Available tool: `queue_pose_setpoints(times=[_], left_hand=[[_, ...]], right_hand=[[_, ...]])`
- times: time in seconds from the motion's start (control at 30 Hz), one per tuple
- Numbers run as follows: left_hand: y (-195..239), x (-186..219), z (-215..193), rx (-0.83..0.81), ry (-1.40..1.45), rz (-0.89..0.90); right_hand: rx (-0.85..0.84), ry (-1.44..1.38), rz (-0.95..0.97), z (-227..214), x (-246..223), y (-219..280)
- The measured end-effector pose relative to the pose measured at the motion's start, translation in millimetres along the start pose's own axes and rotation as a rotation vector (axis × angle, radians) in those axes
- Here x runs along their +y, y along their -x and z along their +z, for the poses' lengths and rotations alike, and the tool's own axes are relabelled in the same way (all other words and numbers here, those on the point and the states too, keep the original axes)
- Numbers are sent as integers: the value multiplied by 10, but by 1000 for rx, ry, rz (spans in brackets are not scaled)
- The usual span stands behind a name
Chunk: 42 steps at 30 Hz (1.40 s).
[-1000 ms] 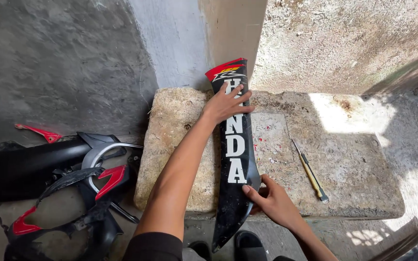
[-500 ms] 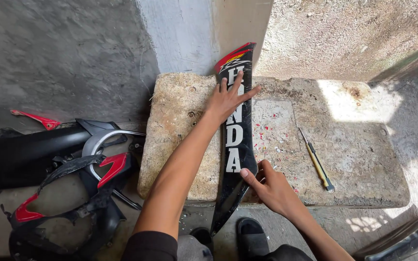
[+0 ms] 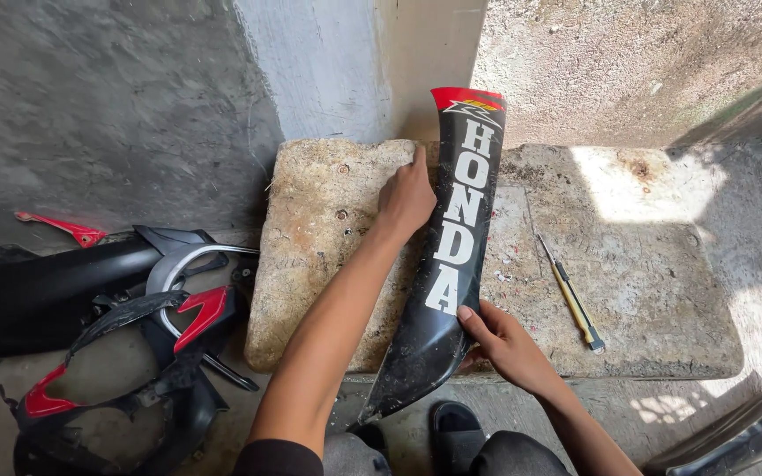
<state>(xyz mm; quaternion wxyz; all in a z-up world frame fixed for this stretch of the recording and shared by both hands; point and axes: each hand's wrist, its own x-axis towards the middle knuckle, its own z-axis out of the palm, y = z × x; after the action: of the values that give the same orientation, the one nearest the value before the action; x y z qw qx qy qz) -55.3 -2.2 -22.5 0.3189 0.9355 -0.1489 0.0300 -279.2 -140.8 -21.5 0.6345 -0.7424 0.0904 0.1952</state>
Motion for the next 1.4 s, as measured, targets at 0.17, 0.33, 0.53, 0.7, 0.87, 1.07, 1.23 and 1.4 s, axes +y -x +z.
queue_pose_setpoints(times=[0.17, 0.33, 0.53, 0.7, 0.87, 1.07, 1.23, 1.4], left_hand=[[-184, -473, 735, -26, 297, -219], [26, -263, 537, -72, 548, -276], [2, -307, 518, -64, 646, -388], [276, -314, 391, -142, 704, -311], [539, -222, 31, -128, 604, -117], [901, 194, -510, -130, 88, 179], [1115, 240, -595, -170, -117, 330], [1434, 454, -785, -357, -93, 266]], right_hand=[[36, -5, -37, -73, -45, -77], [78, 43, 20, -91, -168, -125], [75, 68, 28, -127, -204, -172], [77, 95, -4, -210, -126, -227], [63, 174, -19, -263, -256, -272], [192, 406, -110, -464, -426, -181], [492, 1097, -173, -1033, 222, -361], [456, 1147, 139, -1348, 603, -389]])
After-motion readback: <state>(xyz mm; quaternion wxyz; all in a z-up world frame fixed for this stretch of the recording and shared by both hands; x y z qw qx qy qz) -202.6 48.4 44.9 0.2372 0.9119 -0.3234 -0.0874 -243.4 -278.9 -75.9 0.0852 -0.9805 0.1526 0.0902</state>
